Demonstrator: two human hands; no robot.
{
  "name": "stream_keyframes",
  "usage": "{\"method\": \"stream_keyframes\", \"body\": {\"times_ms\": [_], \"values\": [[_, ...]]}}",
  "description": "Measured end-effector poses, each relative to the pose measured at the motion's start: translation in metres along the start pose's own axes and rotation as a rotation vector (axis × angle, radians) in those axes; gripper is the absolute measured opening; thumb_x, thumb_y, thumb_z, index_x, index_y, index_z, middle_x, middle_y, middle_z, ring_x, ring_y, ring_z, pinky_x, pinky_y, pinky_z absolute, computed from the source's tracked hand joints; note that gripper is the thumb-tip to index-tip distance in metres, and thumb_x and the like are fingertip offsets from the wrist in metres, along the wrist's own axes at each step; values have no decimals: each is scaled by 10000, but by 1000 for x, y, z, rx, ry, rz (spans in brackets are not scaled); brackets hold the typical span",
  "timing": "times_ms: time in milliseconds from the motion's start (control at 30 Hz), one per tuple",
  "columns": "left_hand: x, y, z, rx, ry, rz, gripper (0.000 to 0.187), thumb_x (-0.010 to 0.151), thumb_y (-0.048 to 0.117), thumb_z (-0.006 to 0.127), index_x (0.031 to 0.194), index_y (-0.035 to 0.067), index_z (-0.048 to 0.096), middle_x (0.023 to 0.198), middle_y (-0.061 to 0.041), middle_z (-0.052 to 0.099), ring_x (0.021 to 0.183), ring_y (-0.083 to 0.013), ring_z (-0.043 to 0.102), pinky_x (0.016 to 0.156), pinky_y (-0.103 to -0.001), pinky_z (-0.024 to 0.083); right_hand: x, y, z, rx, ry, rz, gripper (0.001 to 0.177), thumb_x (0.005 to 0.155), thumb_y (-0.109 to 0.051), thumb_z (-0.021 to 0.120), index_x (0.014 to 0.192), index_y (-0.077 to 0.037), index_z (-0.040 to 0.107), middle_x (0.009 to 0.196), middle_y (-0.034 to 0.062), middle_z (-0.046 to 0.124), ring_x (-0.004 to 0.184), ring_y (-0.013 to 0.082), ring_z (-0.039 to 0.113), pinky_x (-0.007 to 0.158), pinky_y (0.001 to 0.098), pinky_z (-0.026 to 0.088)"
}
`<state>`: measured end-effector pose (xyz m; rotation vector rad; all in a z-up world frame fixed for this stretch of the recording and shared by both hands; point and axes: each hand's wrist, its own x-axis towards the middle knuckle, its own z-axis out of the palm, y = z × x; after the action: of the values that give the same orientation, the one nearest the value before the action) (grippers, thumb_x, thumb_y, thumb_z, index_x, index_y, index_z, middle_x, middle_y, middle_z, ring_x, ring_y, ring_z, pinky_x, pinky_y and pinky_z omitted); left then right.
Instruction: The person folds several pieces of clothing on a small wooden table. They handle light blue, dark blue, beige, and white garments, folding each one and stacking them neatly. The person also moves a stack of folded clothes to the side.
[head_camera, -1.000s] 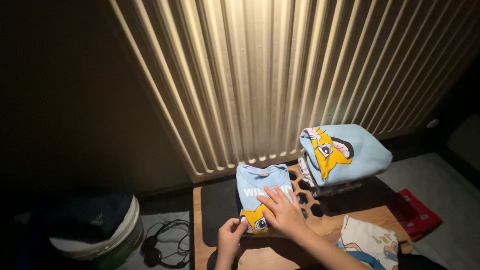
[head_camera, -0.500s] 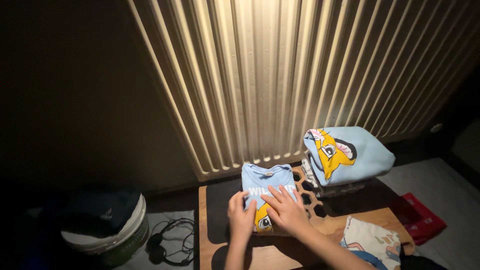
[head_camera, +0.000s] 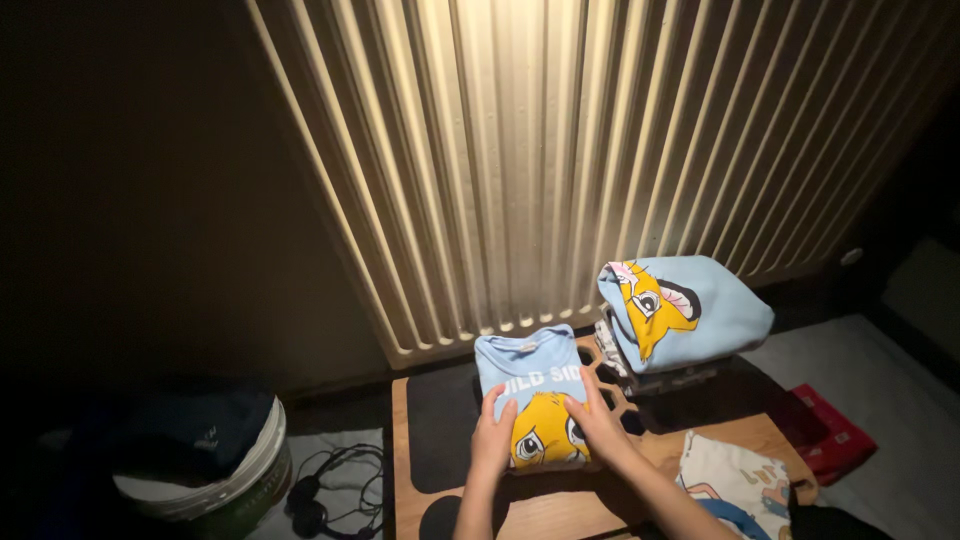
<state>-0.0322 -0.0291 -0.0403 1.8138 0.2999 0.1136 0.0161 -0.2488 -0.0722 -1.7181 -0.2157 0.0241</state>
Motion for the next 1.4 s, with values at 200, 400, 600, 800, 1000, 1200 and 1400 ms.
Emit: {"method": "stream_keyframes", "body": {"times_ms": [200,400,600,800,1000,1200,1400], "values": [[3,-14,6,-131,32,66,511,951,387,650,1425,219,563,1443,-211,459,1279,-339,557,1042,-372,467,-4,-54,-9,476,-102,433,749,953,-371,520,1614,-220,201,1477,153,521,1280,260,565,998,392,485],[-19,9,-26,-287,-81,-84,514,927,355,635,1413,225,528,1435,-132,519,1187,-247,631,924,-358,539,-13,-62,2,536,-263,294,729,959,-282,574,1601,-175,246,1479,107,534,1256,207,587,1002,359,504],[-28,6,-99,-247,52,12,520,921,268,651,1417,203,509,1222,-177,685,1027,-227,681,823,-346,542,0,-62,77,674,-360,138,748,951,-181,602,1599,-138,231,1439,170,537,1248,254,591,1017,388,516],[9,-53,-154,-369,94,91,515,925,217,642,1420,172,507,1263,-141,646,1005,-198,659,834,-338,547,11,-70,148,650,-445,164,707,980,-188,562,1592,-112,217,1450,160,514,1249,244,568,1021,401,498],[28,-74,-158,-255,148,53,487,962,308,599,1428,184,531,1256,-166,684,1062,-216,670,911,-342,531,25,-64,158,350,-415,54,704,1022,-234,527,1623,-139,173,1470,123,512,1271,180,547,1044,342,478],[31,-42,-163,2,256,258,485,938,374,632,1383,186,590,1289,-167,689,1129,-241,673,932,-354,524,26,-73,158,432,-383,113,673,1028,-284,513,1606,-109,216,1431,136,556,1232,188,590,1020,347,504],[29,-48,-162,-75,193,-31,510,935,378,614,1424,243,560,1189,-165,741,1058,-235,708,905,-347,534,28,-79,157,263,-421,71,687,1025,-314,515,1610,-140,199,1451,111,544,1281,178,557,1055,339,482]]}}
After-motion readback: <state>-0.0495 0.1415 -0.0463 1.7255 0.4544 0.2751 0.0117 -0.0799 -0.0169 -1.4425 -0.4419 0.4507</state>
